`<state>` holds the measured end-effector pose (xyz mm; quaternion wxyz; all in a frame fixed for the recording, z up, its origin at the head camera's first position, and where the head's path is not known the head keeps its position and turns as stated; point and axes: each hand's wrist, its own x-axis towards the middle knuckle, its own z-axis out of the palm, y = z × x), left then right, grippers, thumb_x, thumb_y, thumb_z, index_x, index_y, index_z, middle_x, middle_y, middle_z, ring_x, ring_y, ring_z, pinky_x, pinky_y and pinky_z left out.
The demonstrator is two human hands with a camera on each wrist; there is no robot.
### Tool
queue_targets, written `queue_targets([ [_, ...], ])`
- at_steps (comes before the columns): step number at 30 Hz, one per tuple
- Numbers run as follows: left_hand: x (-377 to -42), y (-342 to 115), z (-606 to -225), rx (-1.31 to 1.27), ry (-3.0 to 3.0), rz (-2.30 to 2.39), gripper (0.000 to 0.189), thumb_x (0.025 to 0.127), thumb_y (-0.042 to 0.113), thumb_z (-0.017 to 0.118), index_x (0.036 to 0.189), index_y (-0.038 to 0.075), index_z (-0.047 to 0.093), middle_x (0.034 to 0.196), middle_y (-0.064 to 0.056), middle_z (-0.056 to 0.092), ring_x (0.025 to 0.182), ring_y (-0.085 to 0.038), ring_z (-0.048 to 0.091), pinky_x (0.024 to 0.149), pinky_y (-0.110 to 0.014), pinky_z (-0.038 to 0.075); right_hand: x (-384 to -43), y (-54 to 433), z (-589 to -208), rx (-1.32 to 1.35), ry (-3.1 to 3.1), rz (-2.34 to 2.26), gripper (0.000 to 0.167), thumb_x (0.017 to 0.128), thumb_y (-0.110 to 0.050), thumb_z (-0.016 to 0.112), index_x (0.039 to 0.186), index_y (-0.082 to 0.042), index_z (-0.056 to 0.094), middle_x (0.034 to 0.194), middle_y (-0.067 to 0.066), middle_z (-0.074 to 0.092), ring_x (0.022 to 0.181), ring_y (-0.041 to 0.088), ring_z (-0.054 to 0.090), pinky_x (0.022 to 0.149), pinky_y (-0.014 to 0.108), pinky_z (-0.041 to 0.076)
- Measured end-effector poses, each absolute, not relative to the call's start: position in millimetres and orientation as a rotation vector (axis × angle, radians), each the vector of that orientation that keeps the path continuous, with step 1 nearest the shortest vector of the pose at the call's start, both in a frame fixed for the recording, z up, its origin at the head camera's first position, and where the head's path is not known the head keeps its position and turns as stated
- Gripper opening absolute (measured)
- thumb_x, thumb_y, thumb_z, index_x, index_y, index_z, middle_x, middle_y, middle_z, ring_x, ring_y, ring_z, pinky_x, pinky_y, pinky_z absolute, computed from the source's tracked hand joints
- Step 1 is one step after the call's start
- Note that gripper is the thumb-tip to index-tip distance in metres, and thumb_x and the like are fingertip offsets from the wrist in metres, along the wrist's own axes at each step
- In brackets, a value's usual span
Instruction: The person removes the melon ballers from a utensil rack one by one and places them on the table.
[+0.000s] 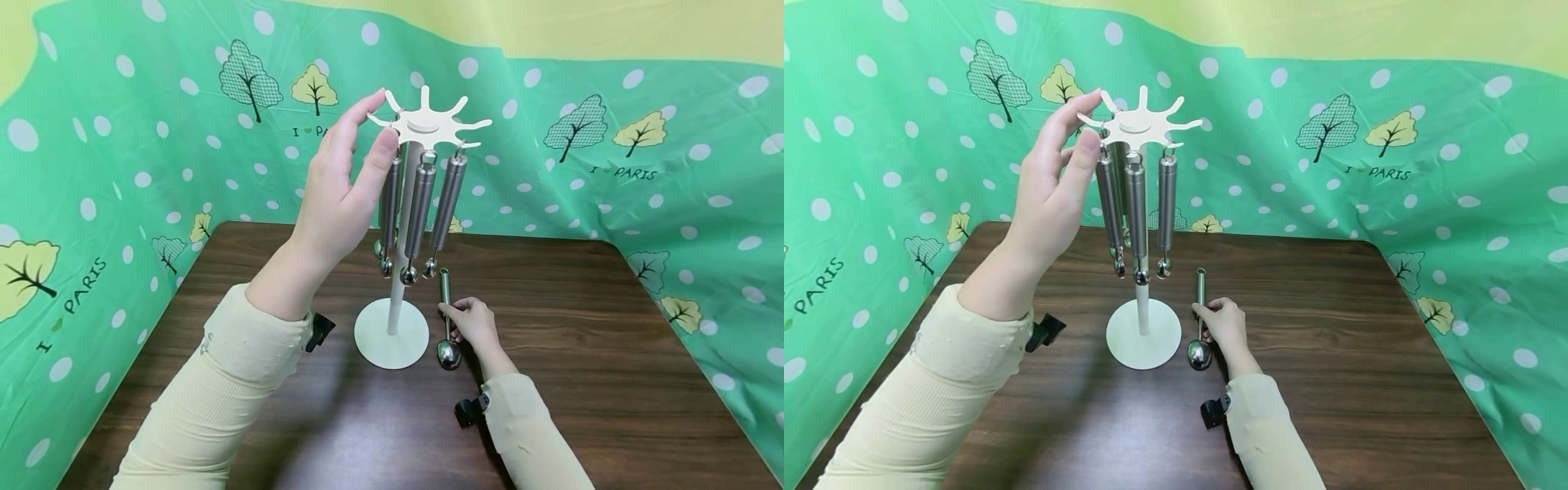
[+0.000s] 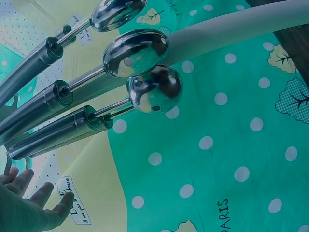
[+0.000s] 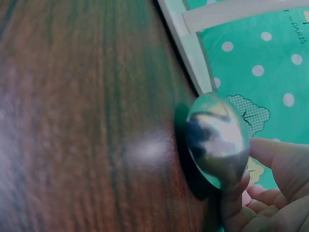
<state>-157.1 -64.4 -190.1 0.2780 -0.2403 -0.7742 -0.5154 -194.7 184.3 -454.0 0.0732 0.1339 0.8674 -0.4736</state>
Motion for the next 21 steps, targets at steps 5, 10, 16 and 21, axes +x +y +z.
queue_targets([
  [5,-157.1,-63.7,-190.3,-0.655,-2.066,-1.376,0.046,0.104,0.023,0.048,0.147,0.009,0.044,0.152,0.0,0.046,0.141,-0.002,0.036,0.116,-0.02,0.027,-192.6,186.1,-451.3,0.397,2.566,-1.503,0.048,0.092,-0.037,0.068,0.117,0.003,0.059,0.064,0.002,0.064,0.046,0.008,0.057,0.044,0.022,0.049],
  [10,-157.4,-64.0,-191.3,-0.654,-2.06,-1.371,0.045,0.104,0.023,0.048,0.146,0.009,0.045,0.152,0.0,0.047,0.137,-0.004,0.04,0.112,-0.021,0.031,-190.5,186.0,-443.9,0.397,2.568,-1.563,0.041,0.094,-0.033,0.066,0.114,0.002,0.062,0.065,0.003,0.065,0.048,0.009,0.057,0.045,0.022,0.05],
  [16,-159.8,-64.9,-194.0,-0.691,-2.006,-1.378,0.046,0.104,0.023,0.047,0.146,0.006,0.045,0.151,-0.002,0.049,0.135,-0.003,0.042,0.107,-0.026,0.037,-187.8,183.1,-425.5,0.33,2.549,-1.718,0.034,0.097,-0.026,0.063,0.115,0.003,0.063,0.071,0.005,0.066,0.055,0.011,0.059,0.052,0.022,0.052],
  [21,-161.0,-64.8,-195.4,-0.716,-1.981,-1.422,0.045,0.104,0.023,0.048,0.145,0.005,0.044,0.152,-0.002,0.047,0.138,-0.003,0.04,0.107,-0.028,0.039,-183.0,176.4,-401.5,0.234,2.543,-1.871,0.03,0.097,-0.019,0.063,0.115,0.005,0.063,0.07,-0.004,0.065,0.064,0.009,0.063,0.062,0.023,0.057],
])
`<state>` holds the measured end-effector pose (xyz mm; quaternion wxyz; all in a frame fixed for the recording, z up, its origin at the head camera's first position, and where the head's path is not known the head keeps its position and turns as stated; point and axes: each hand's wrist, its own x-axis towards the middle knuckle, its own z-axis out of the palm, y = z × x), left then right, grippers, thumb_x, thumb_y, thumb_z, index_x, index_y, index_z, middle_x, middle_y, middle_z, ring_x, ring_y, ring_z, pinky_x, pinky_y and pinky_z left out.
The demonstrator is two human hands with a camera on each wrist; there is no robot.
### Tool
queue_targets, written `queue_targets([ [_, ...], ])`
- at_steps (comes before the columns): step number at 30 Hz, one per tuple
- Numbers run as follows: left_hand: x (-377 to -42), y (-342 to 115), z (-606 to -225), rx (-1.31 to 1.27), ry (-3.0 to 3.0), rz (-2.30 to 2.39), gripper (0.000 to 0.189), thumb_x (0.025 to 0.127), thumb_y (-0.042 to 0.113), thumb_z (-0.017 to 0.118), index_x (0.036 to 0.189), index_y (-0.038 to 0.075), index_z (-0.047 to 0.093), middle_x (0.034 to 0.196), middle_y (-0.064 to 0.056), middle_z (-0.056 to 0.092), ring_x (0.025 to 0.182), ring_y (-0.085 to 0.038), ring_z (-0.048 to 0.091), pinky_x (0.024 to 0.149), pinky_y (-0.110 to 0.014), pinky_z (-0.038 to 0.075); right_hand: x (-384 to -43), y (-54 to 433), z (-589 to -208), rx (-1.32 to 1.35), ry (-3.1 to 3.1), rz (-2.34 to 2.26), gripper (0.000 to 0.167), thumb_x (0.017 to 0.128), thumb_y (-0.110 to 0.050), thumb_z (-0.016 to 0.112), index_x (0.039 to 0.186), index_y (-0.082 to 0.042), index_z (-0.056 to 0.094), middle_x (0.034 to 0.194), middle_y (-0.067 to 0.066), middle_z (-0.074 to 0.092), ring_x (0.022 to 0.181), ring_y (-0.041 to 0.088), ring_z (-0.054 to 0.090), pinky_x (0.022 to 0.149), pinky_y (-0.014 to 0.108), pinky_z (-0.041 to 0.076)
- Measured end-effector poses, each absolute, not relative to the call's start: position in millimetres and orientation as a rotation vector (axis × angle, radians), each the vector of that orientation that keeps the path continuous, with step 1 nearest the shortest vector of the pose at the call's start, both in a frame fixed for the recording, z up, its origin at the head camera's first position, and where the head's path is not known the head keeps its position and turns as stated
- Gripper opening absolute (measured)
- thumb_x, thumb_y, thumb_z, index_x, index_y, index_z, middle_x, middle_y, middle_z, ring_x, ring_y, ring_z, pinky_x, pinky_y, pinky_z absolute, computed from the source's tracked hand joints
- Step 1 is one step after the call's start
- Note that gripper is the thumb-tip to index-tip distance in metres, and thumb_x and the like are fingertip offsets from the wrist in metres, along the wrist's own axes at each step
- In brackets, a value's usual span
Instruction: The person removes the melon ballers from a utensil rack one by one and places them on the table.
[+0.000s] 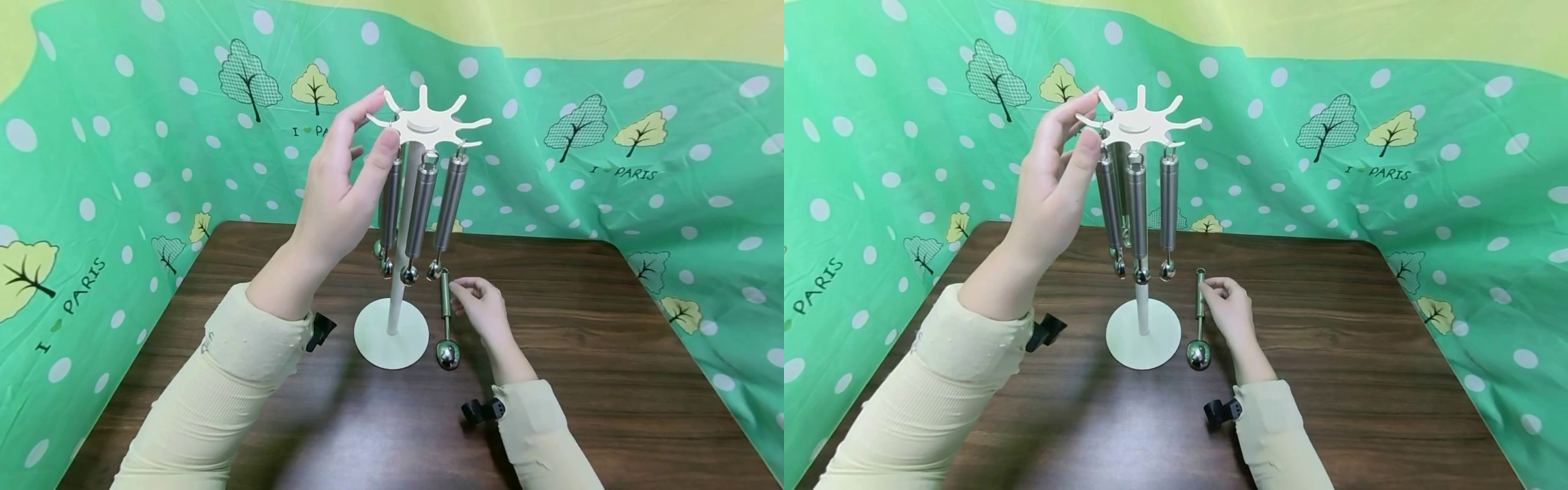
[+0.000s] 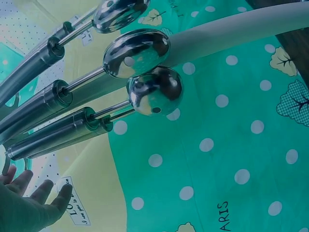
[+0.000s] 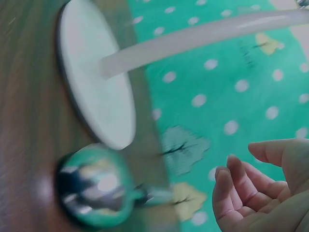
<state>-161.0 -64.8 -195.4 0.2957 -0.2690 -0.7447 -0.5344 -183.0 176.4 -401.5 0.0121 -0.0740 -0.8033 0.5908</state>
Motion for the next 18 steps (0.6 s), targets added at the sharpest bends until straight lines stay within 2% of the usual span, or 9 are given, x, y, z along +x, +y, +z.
queue_targets([
  [4,-160.0,-63.8,-194.8,-0.713,-1.988,-1.436,0.044,0.103,0.023,0.049,0.144,0.005,0.044,0.153,-0.001,0.045,0.138,-0.004,0.04,0.107,-0.028,0.04,-177.0,171.2,-382.4,-0.144,-2.401,1.899,0.028,0.097,-0.015,0.061,0.114,0.007,0.063,0.07,-0.009,0.064,0.066,0.004,0.063,0.064,0.02,0.056],
  [10,-159.7,-63.6,-195.4,-0.722,-1.972,-1.451,0.043,0.103,0.022,0.05,0.141,0.004,0.045,0.154,-0.001,0.045,0.138,-0.006,0.042,0.106,-0.03,0.043,-164.8,161.1,-357.1,-0.079,-2.223,1.998,0.022,0.097,-0.007,0.061,0.111,0.009,0.063,0.073,-0.008,0.067,0.069,0.01,0.066,0.069,0.023,0.058],
  [18,-158.2,-62.7,-193.9,-0.71,-1.974,-1.461,0.04,0.102,0.024,0.051,0.137,0.004,0.047,0.155,0.001,0.043,0.139,-0.006,0.042,0.105,-0.031,0.043,-151.7,153.1,-328.3,0.08,-2.097,2.019,0.012,0.097,-0.005,0.06,0.105,-0.002,0.068,0.078,-0.014,0.073,0.068,0.007,0.068,0.07,0.024,0.058],
])
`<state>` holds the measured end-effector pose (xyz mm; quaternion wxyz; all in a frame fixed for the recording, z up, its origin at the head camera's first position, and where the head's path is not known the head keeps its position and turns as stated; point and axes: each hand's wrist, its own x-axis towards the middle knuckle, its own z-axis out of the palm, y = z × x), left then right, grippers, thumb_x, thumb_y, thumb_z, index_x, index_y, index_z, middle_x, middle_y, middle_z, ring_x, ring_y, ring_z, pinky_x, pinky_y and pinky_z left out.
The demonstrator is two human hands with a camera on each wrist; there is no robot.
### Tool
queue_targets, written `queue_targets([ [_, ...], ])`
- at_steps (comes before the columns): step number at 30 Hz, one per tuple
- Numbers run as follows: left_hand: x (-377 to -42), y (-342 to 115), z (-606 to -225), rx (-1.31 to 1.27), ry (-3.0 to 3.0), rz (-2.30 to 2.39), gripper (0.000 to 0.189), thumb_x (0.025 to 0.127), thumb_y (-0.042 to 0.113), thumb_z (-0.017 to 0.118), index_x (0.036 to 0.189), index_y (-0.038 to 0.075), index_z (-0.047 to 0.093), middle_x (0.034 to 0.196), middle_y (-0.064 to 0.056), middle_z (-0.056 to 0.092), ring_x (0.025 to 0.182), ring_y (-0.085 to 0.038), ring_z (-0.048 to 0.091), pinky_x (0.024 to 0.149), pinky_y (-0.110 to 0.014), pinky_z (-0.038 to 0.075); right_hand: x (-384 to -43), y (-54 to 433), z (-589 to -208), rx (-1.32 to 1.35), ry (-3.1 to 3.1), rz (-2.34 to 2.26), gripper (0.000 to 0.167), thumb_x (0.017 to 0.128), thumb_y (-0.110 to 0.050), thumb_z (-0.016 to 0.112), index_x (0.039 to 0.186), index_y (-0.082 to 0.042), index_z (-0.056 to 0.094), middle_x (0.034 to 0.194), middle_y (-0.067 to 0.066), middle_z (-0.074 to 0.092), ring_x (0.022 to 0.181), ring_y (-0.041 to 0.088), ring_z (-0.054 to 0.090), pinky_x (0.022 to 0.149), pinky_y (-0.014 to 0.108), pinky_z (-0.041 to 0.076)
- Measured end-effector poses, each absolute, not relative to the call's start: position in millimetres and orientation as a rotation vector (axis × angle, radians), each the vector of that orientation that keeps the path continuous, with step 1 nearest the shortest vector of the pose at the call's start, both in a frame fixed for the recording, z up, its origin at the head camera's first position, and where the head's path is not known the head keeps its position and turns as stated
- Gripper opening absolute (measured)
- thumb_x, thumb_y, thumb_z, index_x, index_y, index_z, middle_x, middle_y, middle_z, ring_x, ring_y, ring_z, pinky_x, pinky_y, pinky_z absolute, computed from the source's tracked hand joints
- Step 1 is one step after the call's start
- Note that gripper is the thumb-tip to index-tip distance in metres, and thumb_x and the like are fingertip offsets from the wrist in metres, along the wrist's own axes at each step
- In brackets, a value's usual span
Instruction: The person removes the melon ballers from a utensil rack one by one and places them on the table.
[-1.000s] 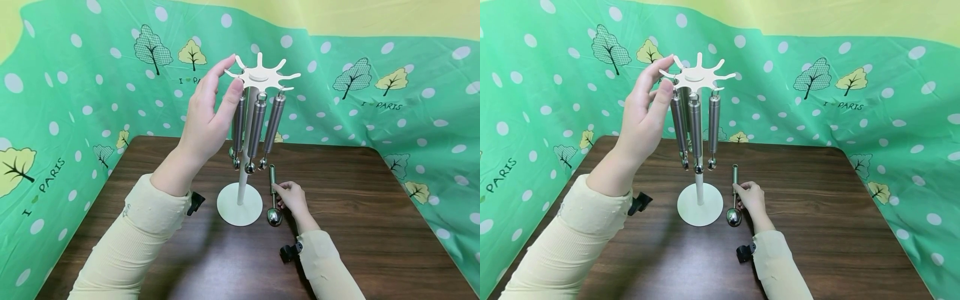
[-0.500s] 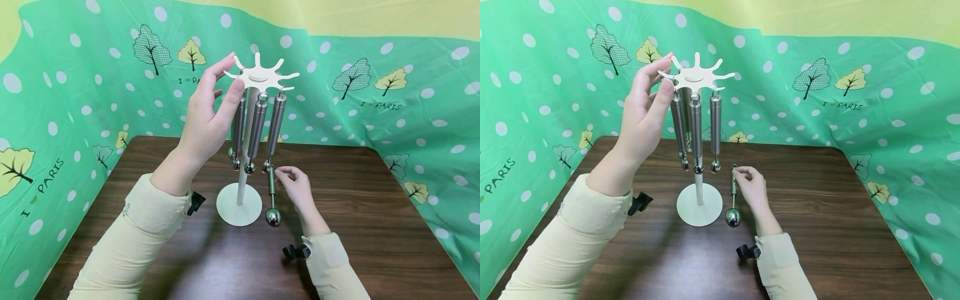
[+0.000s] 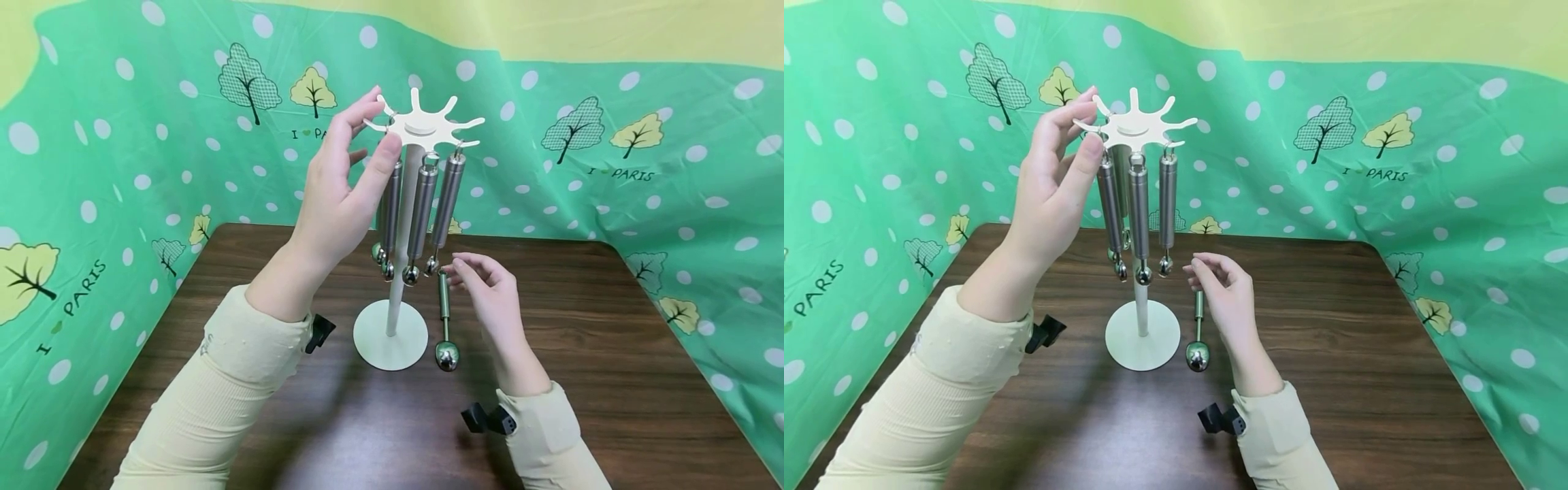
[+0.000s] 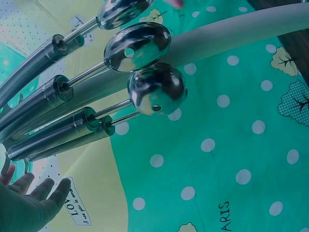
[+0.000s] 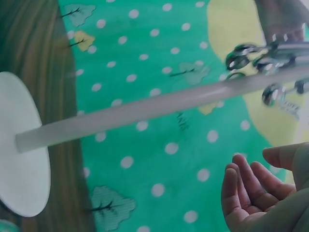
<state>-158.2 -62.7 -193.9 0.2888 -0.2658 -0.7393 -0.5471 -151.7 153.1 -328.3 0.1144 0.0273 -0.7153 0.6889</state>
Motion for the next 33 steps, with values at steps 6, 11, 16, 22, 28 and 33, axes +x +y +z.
queue_targets([
  [6,-158.1,-61.5,-194.3,-0.702,-1.969,-1.477,0.039,0.102,0.023,0.051,0.137,0.005,0.047,0.156,0.002,0.042,0.139,-0.006,0.042,0.105,-0.031,0.043,-143.8,147.0,-308.7,0.222,-1.949,2.037,0.014,0.097,-0.005,0.059,0.106,-0.004,0.071,0.087,-0.007,0.076,0.067,0.009,0.068,0.069,0.026,0.059],
  [11,-158.0,-60.7,-193.9,-0.704,-1.95,-1.482,0.038,0.101,0.022,0.053,0.135,0.004,0.047,0.156,0.002,0.042,0.138,-0.006,0.042,0.104,-0.033,0.043,-142.7,141.4,-296.8,0.366,-1.85,2.054,0.017,0.098,-0.005,0.058,0.108,-0.003,0.072,0.094,-0.002,0.077,0.062,0.011,0.066,0.063,0.026,0.058],
  [16,-157.8,-59.6,-194.5,-0.708,-1.943,-1.482,0.037,0.101,0.022,0.054,0.131,0.003,0.046,0.157,0.001,0.039,0.139,-0.004,0.041,0.105,-0.036,0.043,-143.7,136.2,-290.5,0.468,-1.889,2.032,0.023,0.098,-0.003,0.056,0.116,0.007,0.067,0.091,-0.003,0.075,0.061,0.01,0.066,0.06,0.027,0.059],
  [22,-158.2,-58.6,-195.3,-0.713,-1.94,-1.472,0.036,0.101,0.022,0.054,0.131,0.003,0.045,0.158,0.0,0.039,0.138,-0.005,0.042,0.104,-0.037,0.043,-144.7,131.8,-285.0,0.514,-1.833,2.071,0.025,0.095,0.001,0.056,0.111,-0.01,0.071,0.076,-0.005,0.07,0.056,0.008,0.064,0.055,0.025,0.056],
  [28,-158.5,-59.4,-195.5,-0.715,-1.945,-1.473,0.036,0.101,0.021,0.053,0.13,0.003,0.045,0.156,0.0,0.04,0.136,-0.007,0.045,0.104,-0.037,0.044,-146.7,131.8,-283.2,0.572,-1.808,2.074,0.033,0.092,0.005,0.06,0.107,-0.02,0.073,0.08,-0.006,0.067,0.052,0.008,0.059,0.051,0.023,0.053],
  [33,-159.3,-59.7,-196.8,-0.721,-1.942,-1.478,0.035,0.101,0.022,0.052,0.131,0.003,0.045,0.156,0.001,0.04,0.135,-0.007,0.045,0.103,-0.036,0.044,-146.1,130.8,-282.7,0.653,-1.835,1.978,0.038,0.089,0.008,0.061,0.104,-0.024,0.073,0.078,-0.007,0.065,0.052,0.007,0.058,0.05,0.021,0.051],
])
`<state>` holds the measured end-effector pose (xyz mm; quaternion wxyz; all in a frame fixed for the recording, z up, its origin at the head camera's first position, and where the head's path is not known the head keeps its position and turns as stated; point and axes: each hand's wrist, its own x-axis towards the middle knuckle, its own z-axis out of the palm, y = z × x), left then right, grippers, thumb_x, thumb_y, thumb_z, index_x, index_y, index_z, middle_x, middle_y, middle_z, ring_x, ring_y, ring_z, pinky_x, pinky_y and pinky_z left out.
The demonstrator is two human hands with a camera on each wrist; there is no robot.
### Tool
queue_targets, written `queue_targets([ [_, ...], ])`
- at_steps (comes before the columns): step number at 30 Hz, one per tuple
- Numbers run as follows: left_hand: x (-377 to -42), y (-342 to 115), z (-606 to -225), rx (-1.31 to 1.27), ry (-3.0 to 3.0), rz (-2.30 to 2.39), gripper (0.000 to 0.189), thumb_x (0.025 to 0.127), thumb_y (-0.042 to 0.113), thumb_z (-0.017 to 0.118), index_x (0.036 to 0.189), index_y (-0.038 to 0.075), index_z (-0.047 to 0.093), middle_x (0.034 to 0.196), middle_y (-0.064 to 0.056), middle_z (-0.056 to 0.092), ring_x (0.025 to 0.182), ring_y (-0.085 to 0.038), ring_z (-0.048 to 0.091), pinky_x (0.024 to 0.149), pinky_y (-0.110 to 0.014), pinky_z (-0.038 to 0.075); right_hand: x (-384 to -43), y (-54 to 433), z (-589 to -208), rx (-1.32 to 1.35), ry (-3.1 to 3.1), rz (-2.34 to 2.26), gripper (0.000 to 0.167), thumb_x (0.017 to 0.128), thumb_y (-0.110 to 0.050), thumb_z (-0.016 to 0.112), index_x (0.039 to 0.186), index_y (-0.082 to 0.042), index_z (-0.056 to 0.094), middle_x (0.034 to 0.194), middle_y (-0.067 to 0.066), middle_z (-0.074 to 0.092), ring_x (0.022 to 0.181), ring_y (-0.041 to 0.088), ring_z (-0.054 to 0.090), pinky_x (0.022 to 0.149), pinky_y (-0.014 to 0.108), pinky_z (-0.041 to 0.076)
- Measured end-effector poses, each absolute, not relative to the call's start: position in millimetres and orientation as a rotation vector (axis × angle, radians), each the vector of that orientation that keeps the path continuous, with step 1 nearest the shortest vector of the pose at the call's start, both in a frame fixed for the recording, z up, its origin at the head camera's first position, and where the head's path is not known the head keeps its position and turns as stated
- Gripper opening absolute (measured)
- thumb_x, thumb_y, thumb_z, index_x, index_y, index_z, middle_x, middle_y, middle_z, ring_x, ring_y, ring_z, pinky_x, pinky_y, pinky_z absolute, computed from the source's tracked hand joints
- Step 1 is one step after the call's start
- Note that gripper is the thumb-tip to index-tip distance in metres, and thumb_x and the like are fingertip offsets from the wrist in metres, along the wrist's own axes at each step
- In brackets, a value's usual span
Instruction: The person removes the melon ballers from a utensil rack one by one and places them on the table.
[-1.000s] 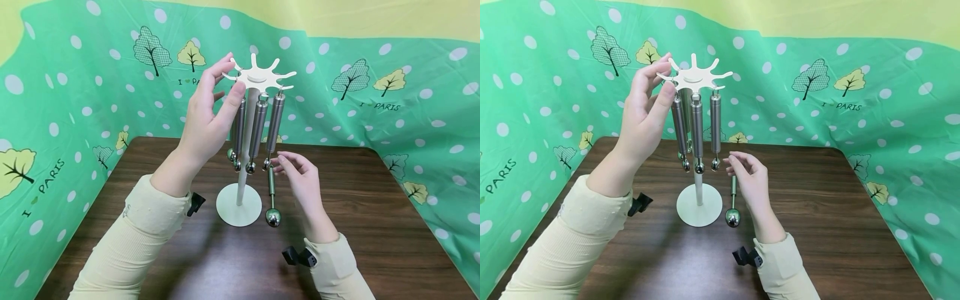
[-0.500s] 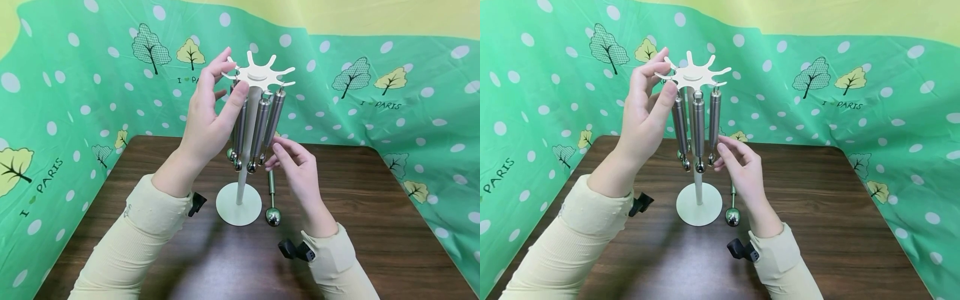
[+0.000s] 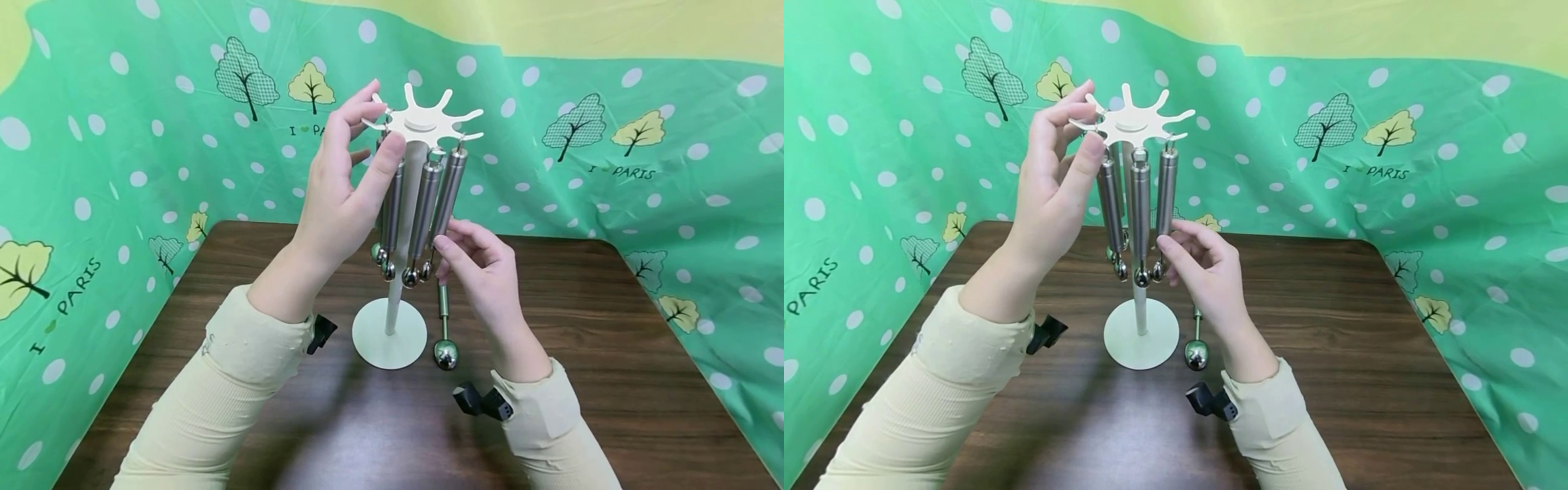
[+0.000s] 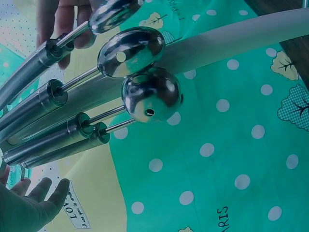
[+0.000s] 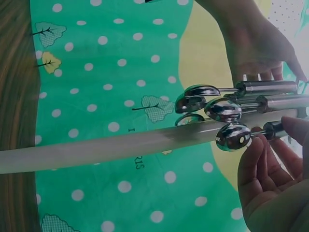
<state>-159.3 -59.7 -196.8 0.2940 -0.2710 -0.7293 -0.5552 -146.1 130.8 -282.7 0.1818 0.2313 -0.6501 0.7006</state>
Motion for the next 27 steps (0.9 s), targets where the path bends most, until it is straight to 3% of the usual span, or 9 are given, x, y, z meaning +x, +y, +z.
queue_targets([
  [13,-160.6,-58.5,-197.7,-0.762,-1.883,-1.516,0.031,0.106,0.014,0.036,0.132,-0.001,0.046,0.156,-0.006,0.041,0.13,-0.01,0.047,0.099,-0.029,0.047,-140.1,131.9,-273.4,0.652,-1.842,1.972,0.035,0.085,0.011,0.062,0.096,-0.021,0.072,0.069,-0.005,0.063,0.053,0.008,0.057,0.05,0.02,0.052],
  [22,-162.2,-58.7,-197.9,-0.76,-1.884,-1.48,0.039,0.108,0.016,0.029,0.136,-0.002,0.048,0.155,-0.01,0.042,0.142,-0.006,0.037,0.118,-0.023,0.029,-136.6,133.8,-268.2,0.701,-1.739,1.96,0.013,0.087,0.004,0.066,0.094,-0.006,0.07,0.068,-0.004,0.064,0.052,0.008,0.057,0.048,0.02,0.051],
  [27,-162.8,-58.8,-197.8,-0.765,-1.856,-1.487,0.04,0.108,0.015,0.028,0.137,-0.004,0.048,0.154,-0.012,0.042,0.141,-0.008,0.038,0.118,-0.023,0.029,-133.9,137.2,-264.4,0.708,-1.699,1.947,0.028,0.087,0.008,0.062,0.095,-0.017,0.07,0.07,-0.005,0.067,0.052,0.007,0.059,0.048,0.02,0.05],
])
